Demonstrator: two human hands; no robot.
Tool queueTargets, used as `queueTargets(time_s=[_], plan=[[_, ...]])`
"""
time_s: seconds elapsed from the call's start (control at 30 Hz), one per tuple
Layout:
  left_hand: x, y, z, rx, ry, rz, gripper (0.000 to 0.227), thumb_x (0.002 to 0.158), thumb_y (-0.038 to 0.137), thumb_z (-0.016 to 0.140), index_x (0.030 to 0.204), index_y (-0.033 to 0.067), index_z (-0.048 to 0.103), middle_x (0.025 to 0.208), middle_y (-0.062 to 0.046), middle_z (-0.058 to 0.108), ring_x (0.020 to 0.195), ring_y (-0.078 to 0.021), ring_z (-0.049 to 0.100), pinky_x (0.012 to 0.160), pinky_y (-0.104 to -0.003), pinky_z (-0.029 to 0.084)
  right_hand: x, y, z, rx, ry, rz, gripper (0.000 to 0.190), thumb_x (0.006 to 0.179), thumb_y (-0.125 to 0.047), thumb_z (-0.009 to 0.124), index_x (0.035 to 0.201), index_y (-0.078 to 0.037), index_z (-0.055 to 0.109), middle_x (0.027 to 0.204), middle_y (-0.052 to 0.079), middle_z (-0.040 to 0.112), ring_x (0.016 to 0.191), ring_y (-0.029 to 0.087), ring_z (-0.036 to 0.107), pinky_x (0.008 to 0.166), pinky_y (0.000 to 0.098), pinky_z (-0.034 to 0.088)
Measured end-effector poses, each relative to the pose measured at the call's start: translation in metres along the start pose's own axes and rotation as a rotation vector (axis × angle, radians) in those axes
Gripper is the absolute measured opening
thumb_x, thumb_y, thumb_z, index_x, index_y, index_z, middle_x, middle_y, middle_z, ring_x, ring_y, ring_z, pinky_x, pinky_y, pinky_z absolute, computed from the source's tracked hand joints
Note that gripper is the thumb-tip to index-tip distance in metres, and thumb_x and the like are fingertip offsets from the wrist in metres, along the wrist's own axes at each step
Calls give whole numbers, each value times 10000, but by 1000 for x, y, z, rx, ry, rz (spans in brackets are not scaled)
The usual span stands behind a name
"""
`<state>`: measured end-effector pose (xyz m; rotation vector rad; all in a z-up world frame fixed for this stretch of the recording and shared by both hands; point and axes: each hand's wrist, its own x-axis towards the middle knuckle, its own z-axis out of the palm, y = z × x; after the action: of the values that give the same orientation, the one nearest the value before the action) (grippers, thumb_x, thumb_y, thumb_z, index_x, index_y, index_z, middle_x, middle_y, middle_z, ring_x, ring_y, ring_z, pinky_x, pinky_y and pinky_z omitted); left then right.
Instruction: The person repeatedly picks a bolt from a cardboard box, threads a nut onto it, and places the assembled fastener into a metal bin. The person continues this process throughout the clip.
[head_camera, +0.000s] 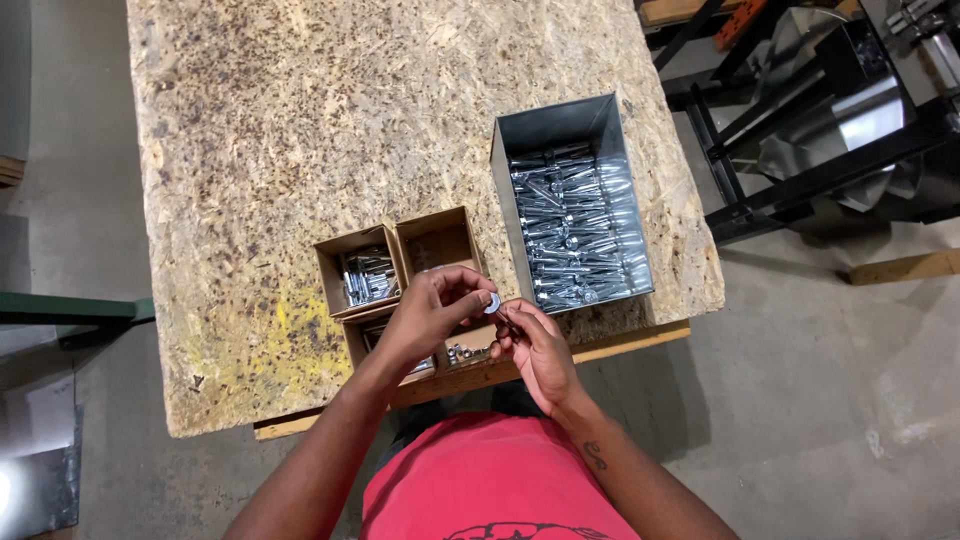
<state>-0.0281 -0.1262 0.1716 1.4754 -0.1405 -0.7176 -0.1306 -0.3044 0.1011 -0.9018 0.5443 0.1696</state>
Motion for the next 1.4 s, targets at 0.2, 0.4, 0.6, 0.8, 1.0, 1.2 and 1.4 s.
queueTargets(time_s=[0.2,0.4,0.6,0.8,1.0,1.2,1.4], plan=[[-2,-8,3,8,39,-6,153,1050,160,873,1138,35,882,874,-60,809,850,-128,756,768,-280,667,3,4,-1,7,-55,-7,185,1156,-176,639,1191,-8,706,911,51,561,840,151,552,722,348,660],[-6,-8,-10,39,74,24,254,1174,244,749,1206,16,858,921,-112,810,877,-184,768,772,-336,699,4,-2,4,80,-97,-16,177,1139,-143,608,1184,6,692,969,130,625,847,184,546,682,356,599],[8,92,12,1352,-775,-402,410,1116,29,628,1475,-128,747,1154,-303,838,1151,-384,784,1100,-446,609,7,-9,-4,120,-84,-46,173,1128,-119,593,1192,20,675,976,154,648,840,204,560,681,367,579],[47,-183,-2,1850,-345,374,311,1053,168,647,834,244,855,720,4,839,692,-224,819,672,-387,581,14,-7,-18,105,-93,-29,203,1112,-125,609,1193,47,679,1000,180,682,868,222,626,769,406,652],[76,-224,7,1819,-329,196,316,1039,173,657,804,238,858,757,22,857,722,-205,839,597,-355,594,22,-1,-30,75,-110,-21,183,1114,-108,594,1176,44,674,1021,218,725,872,260,727,829,402,704],[49,-173,12,1767,-147,336,98,963,162,853,942,210,936,764,-13,864,755,-244,846,665,-331,649,22,-1,-29,56,-109,-5,188,1109,-116,608,1154,47,689,1014,225,726,866,290,785,866,416,728],[4,1,-1,736,-15,-27,264,1052,90,808,1303,91,891,1077,-189,910,992,-422,901,908,-487,729,23,1,-34,73,-78,-4,195,1110,-114,613,1164,55,691,1025,198,727,867,247,777,898,418,735]])
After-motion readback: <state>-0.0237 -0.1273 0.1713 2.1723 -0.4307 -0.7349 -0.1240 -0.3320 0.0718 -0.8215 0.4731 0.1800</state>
